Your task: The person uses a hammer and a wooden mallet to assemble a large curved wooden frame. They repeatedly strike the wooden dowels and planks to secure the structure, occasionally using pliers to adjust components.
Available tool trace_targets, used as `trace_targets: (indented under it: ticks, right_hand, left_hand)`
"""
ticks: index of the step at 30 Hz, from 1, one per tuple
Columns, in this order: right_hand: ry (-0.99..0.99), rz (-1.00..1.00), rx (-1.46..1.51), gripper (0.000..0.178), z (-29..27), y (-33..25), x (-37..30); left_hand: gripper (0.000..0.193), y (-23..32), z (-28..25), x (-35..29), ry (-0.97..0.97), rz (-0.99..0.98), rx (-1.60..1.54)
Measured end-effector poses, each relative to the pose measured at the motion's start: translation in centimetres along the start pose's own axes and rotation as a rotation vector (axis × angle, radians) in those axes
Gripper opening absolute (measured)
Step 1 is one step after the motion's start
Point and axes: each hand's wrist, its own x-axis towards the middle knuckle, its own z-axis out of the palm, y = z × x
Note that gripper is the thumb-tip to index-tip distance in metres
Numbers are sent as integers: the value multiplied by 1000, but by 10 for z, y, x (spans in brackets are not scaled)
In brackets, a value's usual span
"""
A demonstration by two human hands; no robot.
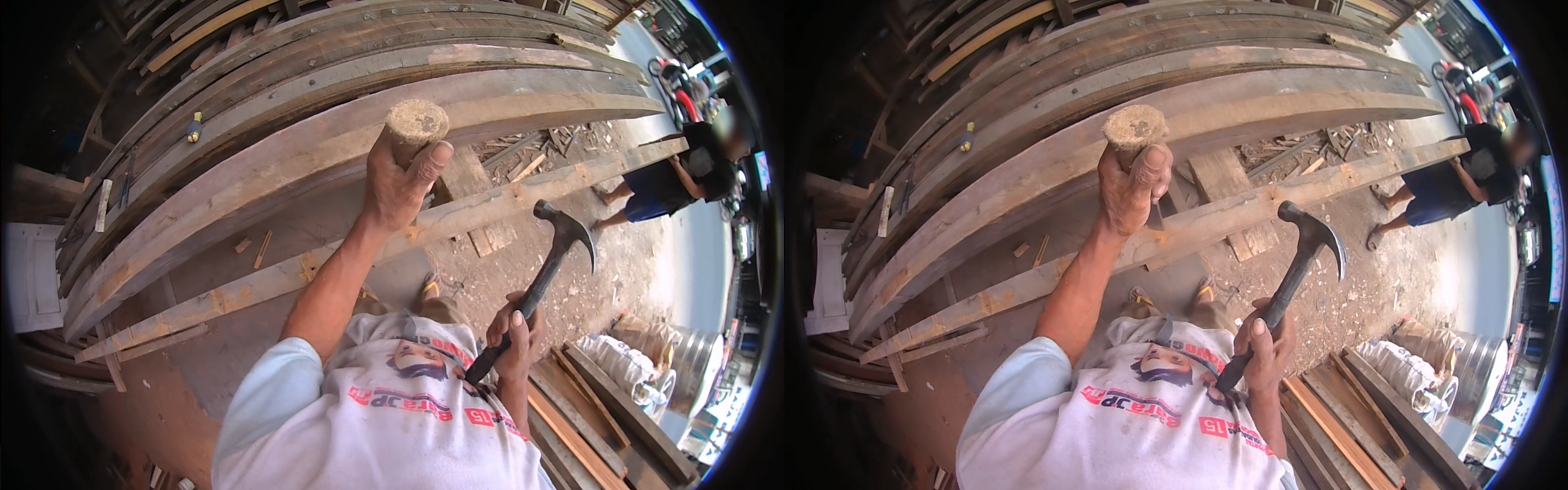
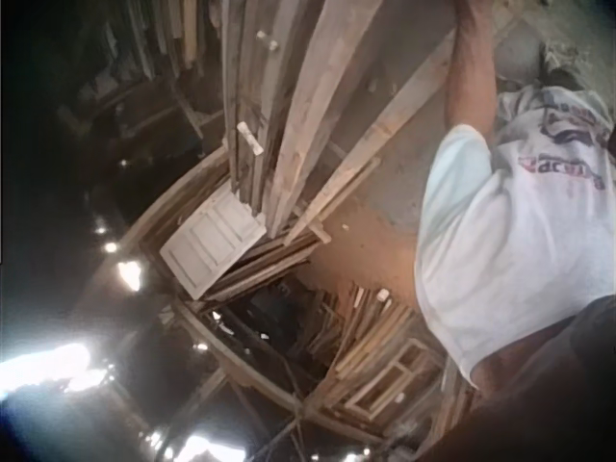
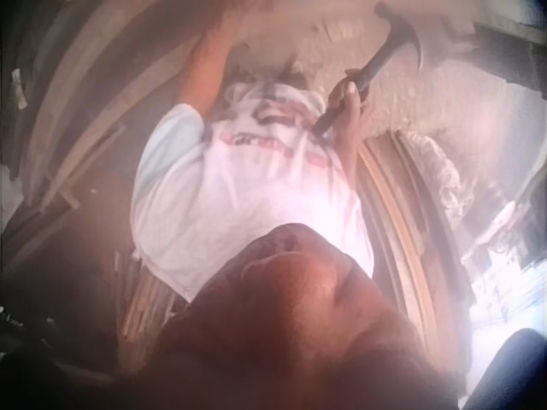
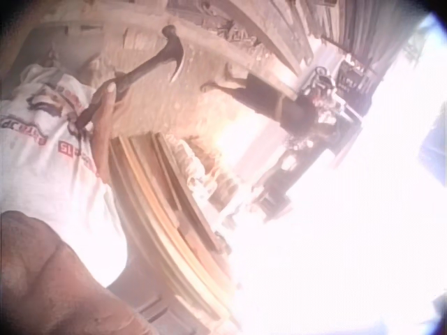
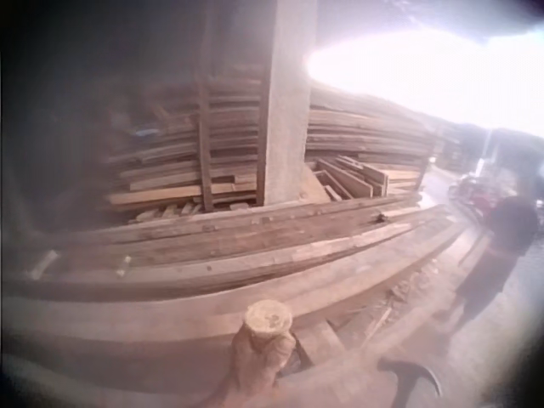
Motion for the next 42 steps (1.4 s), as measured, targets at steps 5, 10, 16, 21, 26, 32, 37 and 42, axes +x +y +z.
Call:
trace_targets:
  ticks: [5,10,16,21,26,32,37,42]
  right_hand:
    - [-59,-21,5,48,-13,-6,33]
    - [-75,-14,53,47,-37,-13,60]
    - [-73,16,80,45,-51,-18,83]
    - [-94,10,104,42,-54,-15,93]
    - [-119,33,89,43,-51,-15,95]
    - [-147,56,61,46,-44,-15,90]
    - [-145,69,9,41,-38,-14,86]
    - [-160,16,-127,29,-32,-32,83]
  left_hand:
    - [53,-9,13,6,71,16,197]
    - [41,-12,26,8,84,39,259]
    - [53,-12,28,6,90,-28,371]
    - [53,-11,28,1,127,-19,404]
    - [52,-10,27,-1,158,-7,434]
    - [48,-9,25,-3,160,1,326]
    - [46,-10,22,0,171,-15,293]
    - [48,-8,23,4,103,-31,388]
